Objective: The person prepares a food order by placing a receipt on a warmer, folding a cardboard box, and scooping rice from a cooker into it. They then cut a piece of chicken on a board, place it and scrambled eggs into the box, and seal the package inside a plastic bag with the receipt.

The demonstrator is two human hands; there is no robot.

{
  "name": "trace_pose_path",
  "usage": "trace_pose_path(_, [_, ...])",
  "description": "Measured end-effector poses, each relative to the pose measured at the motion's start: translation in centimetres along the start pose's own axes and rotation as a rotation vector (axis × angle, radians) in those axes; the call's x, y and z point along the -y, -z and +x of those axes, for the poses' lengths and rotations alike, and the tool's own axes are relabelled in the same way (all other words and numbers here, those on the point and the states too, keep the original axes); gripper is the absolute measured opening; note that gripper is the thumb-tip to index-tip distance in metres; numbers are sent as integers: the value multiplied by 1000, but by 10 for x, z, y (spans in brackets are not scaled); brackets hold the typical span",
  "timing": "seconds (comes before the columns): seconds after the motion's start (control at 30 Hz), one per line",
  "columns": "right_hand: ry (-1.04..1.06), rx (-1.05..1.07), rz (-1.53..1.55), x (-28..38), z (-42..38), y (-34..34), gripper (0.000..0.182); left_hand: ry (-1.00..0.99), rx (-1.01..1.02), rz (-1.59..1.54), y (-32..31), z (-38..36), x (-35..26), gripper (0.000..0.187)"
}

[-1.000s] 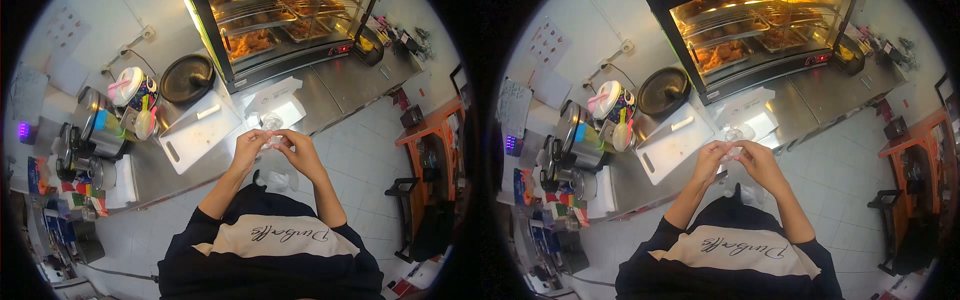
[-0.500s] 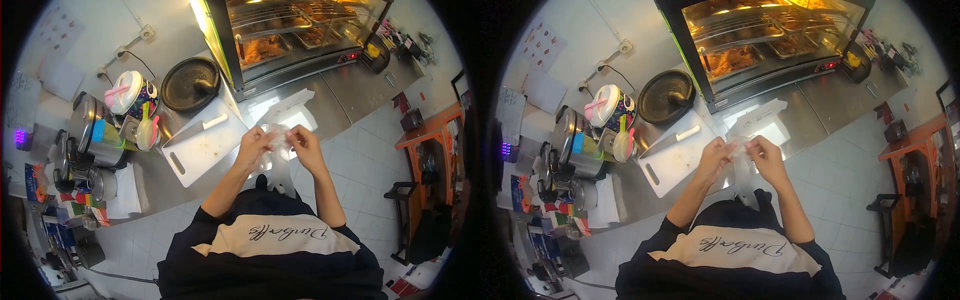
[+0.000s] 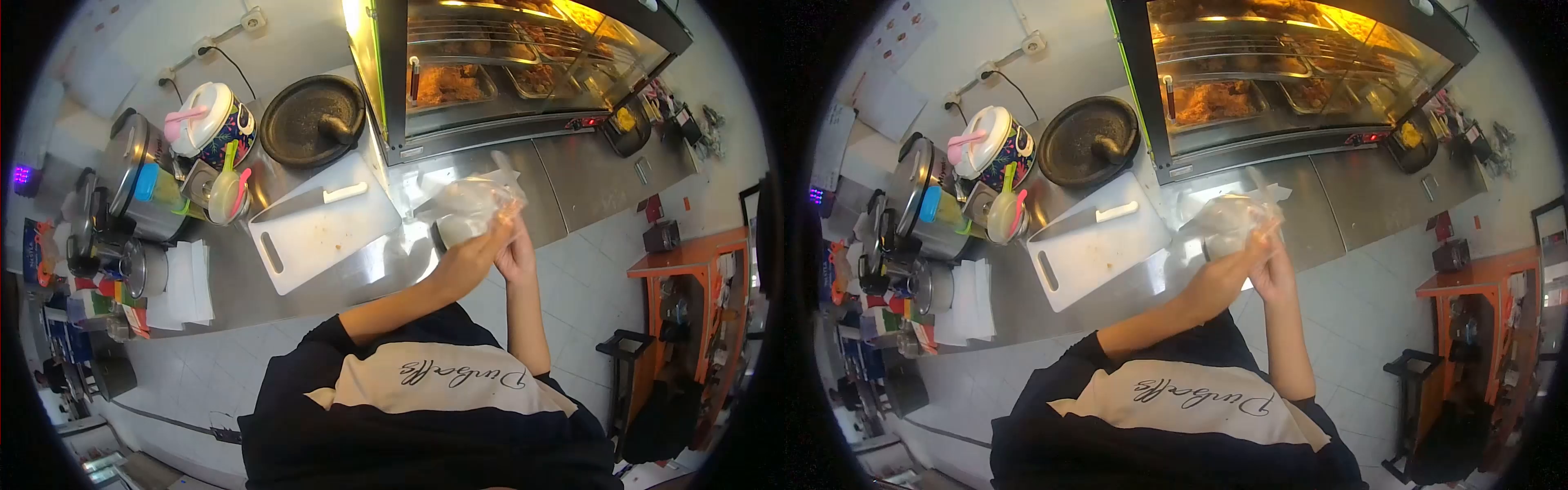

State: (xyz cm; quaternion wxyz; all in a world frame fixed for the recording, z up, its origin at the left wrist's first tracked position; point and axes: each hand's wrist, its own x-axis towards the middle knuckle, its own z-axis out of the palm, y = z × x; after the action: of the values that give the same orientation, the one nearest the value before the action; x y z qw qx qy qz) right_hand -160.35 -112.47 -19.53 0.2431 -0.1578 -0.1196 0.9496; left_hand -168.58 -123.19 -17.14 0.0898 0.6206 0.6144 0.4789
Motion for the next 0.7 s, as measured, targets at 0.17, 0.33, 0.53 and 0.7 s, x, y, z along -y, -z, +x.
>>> trace_pose_path(0.17, [64, 48, 53, -1, 3, -28, 68, -184, -116, 203, -10, 22, 4, 45])
trace_pose_path(0.33, [-80, 309, 165, 12, 26, -7, 81, -316, -123, 193, -21, 45, -4, 45])
trace_pose_path(0.53, [85, 262, -115, 33, 48, -37, 82, -290, 103, -80, -33, 33, -38, 41])
trace_pose_path(0.7, [519, 144, -935, 42, 102, -56, 43, -58, 81, -139, -24, 31, -33, 32])
